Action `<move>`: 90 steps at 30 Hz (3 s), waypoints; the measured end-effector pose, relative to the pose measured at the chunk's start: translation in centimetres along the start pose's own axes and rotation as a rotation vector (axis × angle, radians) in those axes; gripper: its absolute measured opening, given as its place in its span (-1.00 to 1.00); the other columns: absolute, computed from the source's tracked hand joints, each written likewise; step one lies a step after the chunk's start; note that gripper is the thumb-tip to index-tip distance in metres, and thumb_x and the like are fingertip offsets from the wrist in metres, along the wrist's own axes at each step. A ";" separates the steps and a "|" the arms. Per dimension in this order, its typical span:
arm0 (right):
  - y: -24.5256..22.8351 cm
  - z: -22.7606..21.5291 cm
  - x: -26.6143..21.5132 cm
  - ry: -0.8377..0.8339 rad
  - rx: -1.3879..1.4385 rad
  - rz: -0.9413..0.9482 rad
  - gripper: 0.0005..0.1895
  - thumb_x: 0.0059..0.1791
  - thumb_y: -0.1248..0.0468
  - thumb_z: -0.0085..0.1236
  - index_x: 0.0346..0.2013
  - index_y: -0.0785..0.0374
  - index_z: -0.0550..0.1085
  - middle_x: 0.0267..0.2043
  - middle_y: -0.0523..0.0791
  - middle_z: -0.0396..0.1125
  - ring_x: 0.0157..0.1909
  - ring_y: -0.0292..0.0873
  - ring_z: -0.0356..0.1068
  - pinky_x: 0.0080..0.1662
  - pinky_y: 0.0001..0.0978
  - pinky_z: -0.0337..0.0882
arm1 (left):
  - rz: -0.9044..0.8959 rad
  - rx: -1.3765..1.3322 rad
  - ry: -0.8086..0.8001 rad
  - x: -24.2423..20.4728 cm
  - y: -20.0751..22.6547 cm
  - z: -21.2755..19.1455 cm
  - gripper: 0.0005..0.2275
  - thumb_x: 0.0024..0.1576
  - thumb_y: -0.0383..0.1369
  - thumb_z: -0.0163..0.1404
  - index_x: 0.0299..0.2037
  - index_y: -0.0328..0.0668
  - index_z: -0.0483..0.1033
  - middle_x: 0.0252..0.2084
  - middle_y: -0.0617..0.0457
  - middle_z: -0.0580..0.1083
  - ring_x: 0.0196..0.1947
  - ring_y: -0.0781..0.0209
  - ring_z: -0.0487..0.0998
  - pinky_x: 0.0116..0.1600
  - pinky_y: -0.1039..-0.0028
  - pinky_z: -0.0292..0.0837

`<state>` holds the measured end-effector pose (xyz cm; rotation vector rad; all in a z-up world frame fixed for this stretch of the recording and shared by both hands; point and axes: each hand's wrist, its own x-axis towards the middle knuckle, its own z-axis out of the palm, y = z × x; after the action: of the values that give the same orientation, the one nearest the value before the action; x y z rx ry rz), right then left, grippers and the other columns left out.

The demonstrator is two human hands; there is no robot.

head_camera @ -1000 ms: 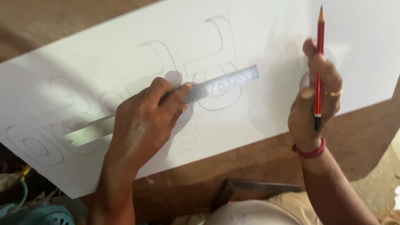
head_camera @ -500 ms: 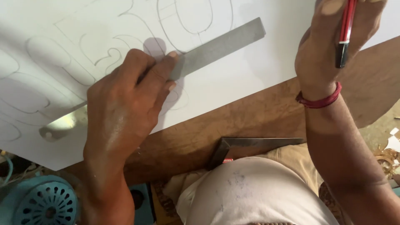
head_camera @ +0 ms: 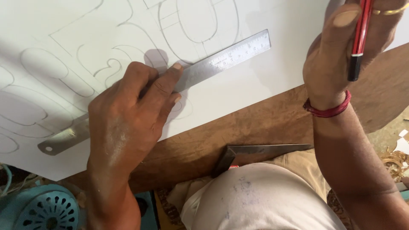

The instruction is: The recorder is using a ruler, square, and pencil to measure and mark character outlines on a white board, likely for a sign or template.

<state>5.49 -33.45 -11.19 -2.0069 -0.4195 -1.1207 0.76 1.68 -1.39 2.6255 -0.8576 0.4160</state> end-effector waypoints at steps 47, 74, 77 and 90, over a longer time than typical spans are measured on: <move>-0.1 -0.3 -0.4 -0.022 -0.095 0.043 -0.61 0.30 0.02 -0.09 0.29 0.22 0.32 -0.05 -0.10 0.23 -0.22 -0.20 0.13 -0.15 -0.25 0.21 | 0.010 0.032 -0.028 0.0 0.0 0.3 -0.63 0.14 -0.31 0.28 0.18 0.03 0.60 -0.24 0.08 0.48 -0.36 0.29 0.57 -0.33 0.47 0.56; -1.2 0.9 0.1 0.022 0.161 0.096 -0.59 0.27 -0.03 -0.06 0.14 0.27 0.33 -0.15 -0.10 0.20 -0.25 -0.20 0.20 -0.20 -0.33 0.29 | 0.011 0.026 -0.008 0.4 0.3 0.3 -0.63 0.14 -0.35 0.28 0.17 0.00 0.61 -0.24 0.07 0.48 -0.31 0.26 0.60 -0.26 0.43 0.59; -1.1 0.7 -0.1 0.014 0.119 0.096 -0.60 0.27 -0.02 -0.07 0.13 0.28 0.34 -0.16 -0.12 0.21 -0.25 -0.22 0.22 -0.23 -0.34 0.27 | 0.015 0.033 -0.008 0.4 0.2 0.4 -0.63 0.14 -0.36 0.28 0.18 0.01 0.60 -0.24 0.08 0.48 -0.31 0.26 0.59 -0.25 0.44 0.59; -1.4 0.1 -0.5 -0.040 0.067 0.098 -0.65 0.33 0.08 -0.14 0.22 0.32 0.33 -0.07 -0.08 0.22 -0.20 -0.19 0.22 -0.16 -0.30 0.29 | 0.031 0.037 -0.012 0.3 -0.2 0.5 -0.63 0.16 -0.38 0.27 0.19 0.00 0.60 -0.26 0.07 0.47 -0.38 0.28 0.55 -0.35 0.45 0.54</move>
<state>4.42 -32.41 -10.95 -1.9720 -0.3703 -0.9955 1.15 1.44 -1.81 2.6536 -0.9044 0.4281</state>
